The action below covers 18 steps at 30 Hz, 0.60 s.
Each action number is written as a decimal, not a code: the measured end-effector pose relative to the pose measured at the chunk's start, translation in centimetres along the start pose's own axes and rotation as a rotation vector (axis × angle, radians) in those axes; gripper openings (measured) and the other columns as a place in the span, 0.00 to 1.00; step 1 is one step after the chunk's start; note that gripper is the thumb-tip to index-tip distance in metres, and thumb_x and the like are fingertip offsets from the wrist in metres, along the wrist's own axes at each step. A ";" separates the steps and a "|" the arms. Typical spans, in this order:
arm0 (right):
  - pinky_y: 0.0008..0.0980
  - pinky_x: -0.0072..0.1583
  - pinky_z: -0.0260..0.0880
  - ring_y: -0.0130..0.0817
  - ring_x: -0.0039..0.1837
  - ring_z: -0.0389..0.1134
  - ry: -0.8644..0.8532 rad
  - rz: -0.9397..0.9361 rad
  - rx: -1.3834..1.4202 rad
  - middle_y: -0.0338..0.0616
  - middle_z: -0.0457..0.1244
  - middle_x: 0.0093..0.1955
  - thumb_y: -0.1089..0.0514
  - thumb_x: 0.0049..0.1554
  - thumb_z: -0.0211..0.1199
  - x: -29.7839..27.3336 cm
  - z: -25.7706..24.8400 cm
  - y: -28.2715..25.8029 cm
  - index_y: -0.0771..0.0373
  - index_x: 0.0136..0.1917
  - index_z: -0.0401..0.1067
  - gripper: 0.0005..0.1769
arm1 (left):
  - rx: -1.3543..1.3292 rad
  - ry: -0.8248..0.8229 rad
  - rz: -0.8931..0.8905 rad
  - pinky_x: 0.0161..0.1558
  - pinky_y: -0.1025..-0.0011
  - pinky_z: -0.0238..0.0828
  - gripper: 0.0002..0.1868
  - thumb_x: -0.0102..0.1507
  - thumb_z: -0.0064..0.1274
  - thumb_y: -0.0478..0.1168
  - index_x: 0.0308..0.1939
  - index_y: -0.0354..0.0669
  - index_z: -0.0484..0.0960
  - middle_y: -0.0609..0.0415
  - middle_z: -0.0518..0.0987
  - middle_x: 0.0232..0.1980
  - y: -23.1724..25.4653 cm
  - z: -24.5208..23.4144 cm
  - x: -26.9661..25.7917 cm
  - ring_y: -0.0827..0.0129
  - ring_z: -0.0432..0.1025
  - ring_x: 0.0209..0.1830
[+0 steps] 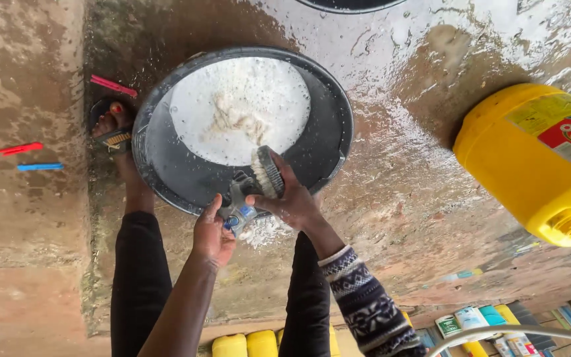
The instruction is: The recorder washes a pair of black sneakers using a brush and soapy water in a plastic basin, then rinses them under a tap.
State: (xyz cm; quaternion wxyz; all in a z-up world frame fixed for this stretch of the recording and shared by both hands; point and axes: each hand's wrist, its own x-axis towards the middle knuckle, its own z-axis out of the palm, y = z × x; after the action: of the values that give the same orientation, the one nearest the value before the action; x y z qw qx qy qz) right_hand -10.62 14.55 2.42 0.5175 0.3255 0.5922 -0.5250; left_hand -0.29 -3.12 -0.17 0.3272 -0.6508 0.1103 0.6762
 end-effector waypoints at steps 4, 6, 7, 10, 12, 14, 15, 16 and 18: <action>0.49 0.62 0.74 0.55 0.65 0.66 0.223 -0.283 -0.653 0.63 0.60 0.68 0.45 0.55 0.69 4.9 -2.6 0.4 0.63 0.84 0.39 0.57 | -0.012 0.116 0.040 0.35 0.75 0.71 0.17 0.63 0.56 0.50 0.46 0.40 0.78 0.55 0.80 0.41 0.0 -1.5 1.2 0.71 0.73 0.38; 0.48 0.59 0.78 0.54 0.60 0.72 0.428 -0.376 -0.911 0.63 0.67 0.61 0.45 0.64 0.62 10.3 -5.0 2.0 0.65 0.84 0.38 0.49 | 0.108 0.197 0.130 0.32 0.76 0.68 0.15 0.65 0.56 0.48 0.44 0.40 0.77 0.56 0.78 0.39 -0.3 -3.7 2.8 0.72 0.71 0.35; 0.51 0.58 0.76 0.55 0.60 0.70 0.632 -0.626 -1.086 0.65 0.64 0.60 0.47 0.64 0.64 13.3 -6.2 2.8 0.72 0.78 0.44 0.44 | 0.258 0.169 0.286 0.30 0.75 0.62 0.14 0.69 0.55 0.47 0.41 0.39 0.75 0.58 0.73 0.36 -0.8 -5.5 3.7 0.74 0.65 0.31; 0.54 0.59 0.74 0.56 0.59 0.67 0.908 -0.744 -1.156 0.67 0.62 0.59 0.52 0.64 0.65 22.7 -6.6 10.5 0.77 0.73 0.52 0.37 | 0.542 0.131 0.517 0.27 0.75 0.52 0.13 0.73 0.52 0.42 0.37 0.37 0.72 0.60 0.66 0.30 -0.5 -5.8 2.0 0.78 0.56 0.26; 0.54 0.60 0.73 0.56 0.60 0.67 1.021 -0.624 -1.056 0.65 0.63 0.59 0.54 0.64 0.63 26.8 -6.2 14.7 0.76 0.73 0.55 0.34 | 0.687 0.075 0.620 0.27 0.75 0.48 0.12 0.73 0.51 0.39 0.37 0.37 0.72 0.61 0.63 0.28 1.0 -4.1 2.0 0.80 0.53 0.25; 0.53 0.68 0.69 0.49 0.63 0.69 0.784 -0.766 -0.629 0.57 0.64 0.59 0.57 0.69 0.50 28.2 -4.6 18.0 0.62 0.67 0.63 0.15 | 0.689 0.070 0.662 0.28 0.76 0.51 0.04 0.69 0.48 0.35 0.44 0.40 0.77 0.64 0.67 0.30 1.6 -3.5 2.9 0.84 0.56 0.26; 0.53 0.68 0.69 0.49 0.63 0.69 0.785 -0.738 -0.625 0.57 0.64 0.59 0.57 0.69 0.50 25.7 -4.1 16.1 0.62 0.67 0.63 0.15 | 0.701 0.076 0.638 0.28 0.76 0.51 0.04 0.69 0.48 0.35 0.44 0.40 0.77 0.64 0.67 0.30 1.3 -3.9 2.6 0.84 0.56 0.26; 0.58 0.67 0.67 0.54 0.62 0.67 0.746 -0.802 -0.958 0.60 0.64 0.58 0.52 0.60 0.59 23.3 -3.5 14.1 0.63 0.66 0.63 0.24 | 0.571 0.028 0.626 0.32 0.77 0.56 0.05 0.67 0.49 0.32 0.46 0.39 0.78 0.64 0.71 0.34 1.0 -4.2 2.3 0.84 0.60 0.30; 0.62 0.65 0.64 0.59 0.61 0.66 0.681 -0.896 -1.284 0.64 0.63 0.57 0.47 0.51 0.68 22.9 -3.3 10.5 0.65 0.65 0.63 0.35 | 0.431 -0.015 0.646 0.36 0.78 0.60 0.07 0.65 0.51 0.30 0.47 0.38 0.80 0.64 0.75 0.38 1.0 -5.1 3.3 0.84 0.64 0.34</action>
State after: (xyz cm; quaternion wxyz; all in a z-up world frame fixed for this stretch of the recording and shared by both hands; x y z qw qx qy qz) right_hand -7.58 16.58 -22.74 0.1390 -0.1557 0.9711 -0.1160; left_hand 3.48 -5.82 -4.24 0.2272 -0.4939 0.4466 0.7107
